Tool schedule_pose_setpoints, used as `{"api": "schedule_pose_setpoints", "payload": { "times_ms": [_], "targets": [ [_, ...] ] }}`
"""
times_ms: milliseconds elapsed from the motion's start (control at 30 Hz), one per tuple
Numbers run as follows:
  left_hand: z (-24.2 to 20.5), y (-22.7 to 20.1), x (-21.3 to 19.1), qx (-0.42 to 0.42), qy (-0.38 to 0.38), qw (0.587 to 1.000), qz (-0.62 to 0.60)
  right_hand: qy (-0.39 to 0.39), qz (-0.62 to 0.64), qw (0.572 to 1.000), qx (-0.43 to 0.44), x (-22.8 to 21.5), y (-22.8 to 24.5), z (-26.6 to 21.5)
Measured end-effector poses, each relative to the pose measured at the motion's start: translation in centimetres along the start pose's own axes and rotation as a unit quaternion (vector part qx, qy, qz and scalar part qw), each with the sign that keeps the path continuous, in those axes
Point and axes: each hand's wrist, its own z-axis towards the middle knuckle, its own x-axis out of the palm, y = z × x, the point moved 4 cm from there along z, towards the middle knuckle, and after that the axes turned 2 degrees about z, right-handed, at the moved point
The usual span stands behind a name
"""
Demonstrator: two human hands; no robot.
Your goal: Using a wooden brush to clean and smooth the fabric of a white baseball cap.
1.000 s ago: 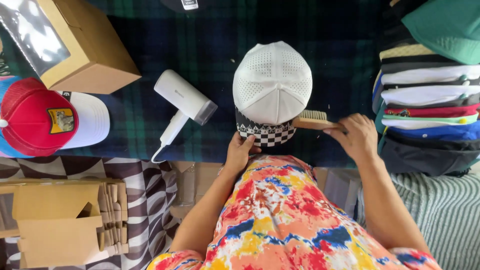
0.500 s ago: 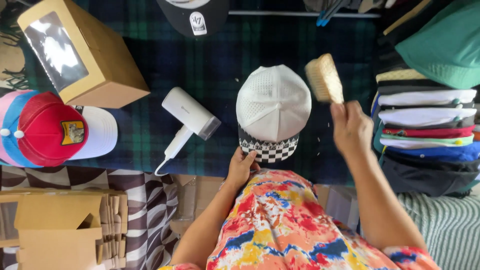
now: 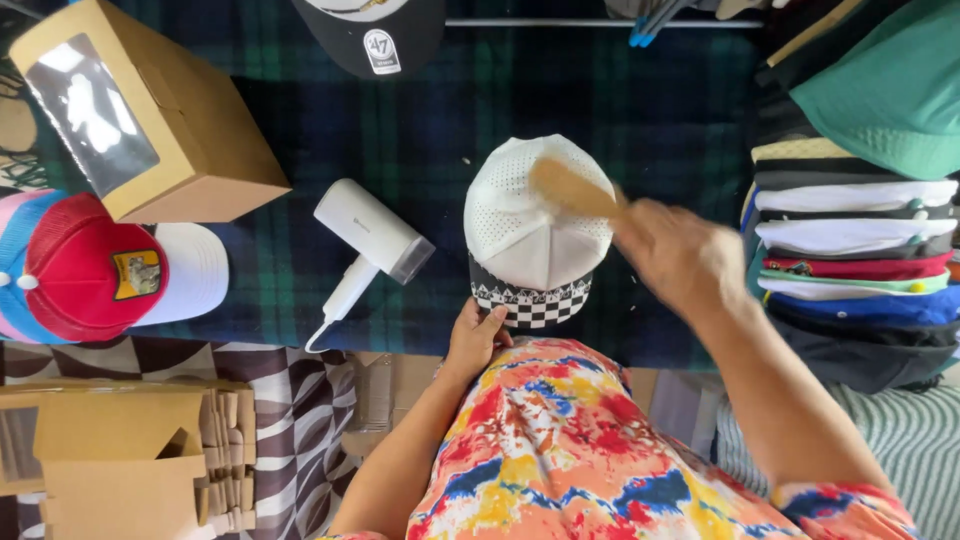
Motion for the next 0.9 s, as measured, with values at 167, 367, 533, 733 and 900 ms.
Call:
{"api": "schedule_pose_setpoints", "payload": {
  "times_ms": [167, 367, 533, 733, 900],
  "targets": [
    [-0.4, 0.2, -0.1, -0.006, -0.006, 1.000, 0.001, 0.042, 0.037, 0.997, 0.056, -2.0, 1.3, 1.3],
    [0.1, 0.6, 0.0, -0.020, -0.002, 1.000, -0.012, 0.102, 0.209, 0.955, 0.182, 3.7, 0.3, -2.5],
    [0.4, 0.1, -0.2, -0.007, 0.000, 0.999, -0.044, 0.097, 0.475, 0.673, 0.559, 11.5, 0.5, -9.2],
    [-0.2, -0.5, -0.1, -0.020, 0.006, 0.999, -0.043, 0.106, 0.377, 0.740, 0.546, 6.2, -0.8, -10.8],
    [-0.6, -1.9, 0.3, -0.027, -0.010, 1.000, 0.007, 0.152, 0.248, 0.876, 0.385, 5.8, -2.5, -8.6]
  ]
}}
